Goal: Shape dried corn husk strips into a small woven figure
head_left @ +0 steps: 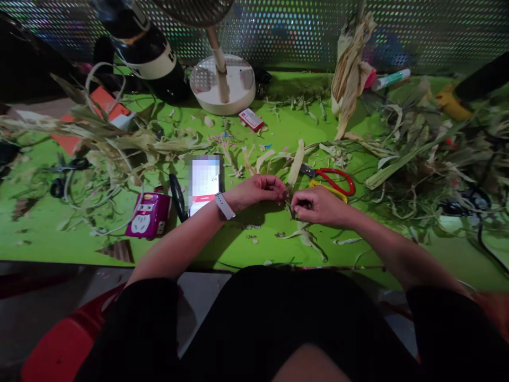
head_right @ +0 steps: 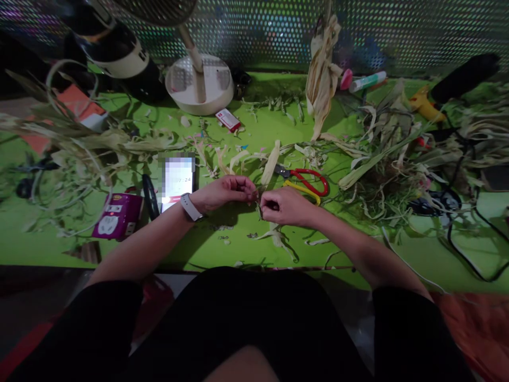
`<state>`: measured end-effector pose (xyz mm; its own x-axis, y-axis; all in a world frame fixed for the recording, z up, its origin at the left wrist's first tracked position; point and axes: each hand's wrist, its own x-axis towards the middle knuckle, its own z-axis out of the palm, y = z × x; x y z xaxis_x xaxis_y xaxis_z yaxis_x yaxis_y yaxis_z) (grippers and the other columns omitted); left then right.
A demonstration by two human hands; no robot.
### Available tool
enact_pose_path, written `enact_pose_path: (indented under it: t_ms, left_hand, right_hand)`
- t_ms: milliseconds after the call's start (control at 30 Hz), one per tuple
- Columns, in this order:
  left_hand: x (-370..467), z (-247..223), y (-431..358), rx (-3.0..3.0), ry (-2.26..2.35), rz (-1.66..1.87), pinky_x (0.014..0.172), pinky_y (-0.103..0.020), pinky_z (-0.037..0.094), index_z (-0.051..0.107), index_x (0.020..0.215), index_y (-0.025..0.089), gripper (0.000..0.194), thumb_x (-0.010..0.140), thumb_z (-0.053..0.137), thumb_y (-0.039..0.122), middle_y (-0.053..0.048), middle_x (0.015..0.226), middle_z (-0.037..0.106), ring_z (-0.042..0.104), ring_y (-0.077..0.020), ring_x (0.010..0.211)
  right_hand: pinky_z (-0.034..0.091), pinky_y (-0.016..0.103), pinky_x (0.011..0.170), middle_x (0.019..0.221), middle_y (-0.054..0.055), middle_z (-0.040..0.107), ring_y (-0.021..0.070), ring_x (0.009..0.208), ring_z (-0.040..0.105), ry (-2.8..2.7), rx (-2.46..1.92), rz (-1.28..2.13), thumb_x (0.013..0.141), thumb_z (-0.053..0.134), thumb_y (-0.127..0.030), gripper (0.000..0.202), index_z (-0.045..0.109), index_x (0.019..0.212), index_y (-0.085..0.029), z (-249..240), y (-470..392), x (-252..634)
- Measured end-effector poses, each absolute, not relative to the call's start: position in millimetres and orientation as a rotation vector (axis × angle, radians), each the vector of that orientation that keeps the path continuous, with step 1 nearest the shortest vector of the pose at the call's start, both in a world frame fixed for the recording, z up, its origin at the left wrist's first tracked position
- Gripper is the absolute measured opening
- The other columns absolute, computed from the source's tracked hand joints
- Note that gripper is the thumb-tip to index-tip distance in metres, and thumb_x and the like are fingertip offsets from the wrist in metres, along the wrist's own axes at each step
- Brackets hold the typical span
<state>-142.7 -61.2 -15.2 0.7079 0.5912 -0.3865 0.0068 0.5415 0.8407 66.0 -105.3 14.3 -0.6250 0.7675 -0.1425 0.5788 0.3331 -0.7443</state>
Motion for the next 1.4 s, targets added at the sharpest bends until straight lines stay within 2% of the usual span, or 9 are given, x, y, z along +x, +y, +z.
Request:
enact_pose_path:
  t_ms: [233, 567, 767, 1067, 1400]
  left_hand:
    - [-143, -14, -62, 0.997, 0.772, 0.34, 0.076, -0.022, 0.051, 0.07, 0.08, 0.012, 0.012, 0.069, 0.074, 0.012, 0.0, 0.075, 0.071, 0.063, -0.0061, 0.069]
    - [-140, -11, -68, 1.089, 0.809, 0.332, 0.071, -0.026, 0.051, 0.067, 0.077, 0.011, 0.022, 0.059, 0.08, 0.015, -0.001, 0.074, 0.07, 0.064, -0.0088, 0.066]
    - [-137, -14, -72, 1.163, 0.821, 0.343, 0.068, -0.024, 0.049, 0.064, 0.074, 0.012, 0.018, 0.062, 0.077, 0.015, 0.001, 0.07, 0.067, 0.061, -0.0075, 0.064]
    - [-137, -20, -73, 1.264, 0.746, 0.362, 0.077, -0.027, 0.05, 0.064, 0.082, 0.013, 0.019, 0.068, 0.075, 0.019, -0.001, 0.08, 0.066, 0.061, -0.0087, 0.074]
    - [-136, -20, -74, 1.484, 0.723, 0.333, 0.077, -0.027, 0.048, 0.058, 0.085, 0.015, 0.013, 0.075, 0.065, 0.019, -0.001, 0.082, 0.065, 0.06, -0.0098, 0.075]
  right_hand:
    - [0.028, 0.023, 0.055, 0.055, -0.003, 0.053, 0.0085, 0.051, 0.041, -2.317, -1.338, 1.205, 0.071, 0.051, -0.021, 0.01, 0.059, 0.067, -0.017, 14, -103, 65]
    - [0.029, 0.023, 0.054, 0.055, -0.004, 0.052, 0.0084, 0.051, 0.04, -2.256, -1.338, 1.277, 0.071, 0.05, -0.024, 0.012, 0.06, 0.068, -0.017, 15, -102, 65]
    - [0.028, 0.023, 0.054, 0.055, -0.004, 0.051, 0.0083, 0.051, 0.04, -2.242, -1.294, 1.288, 0.072, 0.049, -0.023, 0.012, 0.059, 0.068, -0.017, 15, -103, 65]
    - [0.03, 0.023, 0.055, 0.057, -0.003, 0.054, 0.0088, 0.052, 0.043, -2.254, -1.304, 1.271, 0.071, 0.05, -0.021, 0.01, 0.059, 0.069, -0.017, 14, -101, 67]
    - [0.03, 0.024, 0.056, 0.058, -0.003, 0.054, 0.0097, 0.053, 0.042, -2.231, -1.307, 1.307, 0.072, 0.049, -0.024, 0.013, 0.06, 0.07, -0.017, 8, -101, 66]
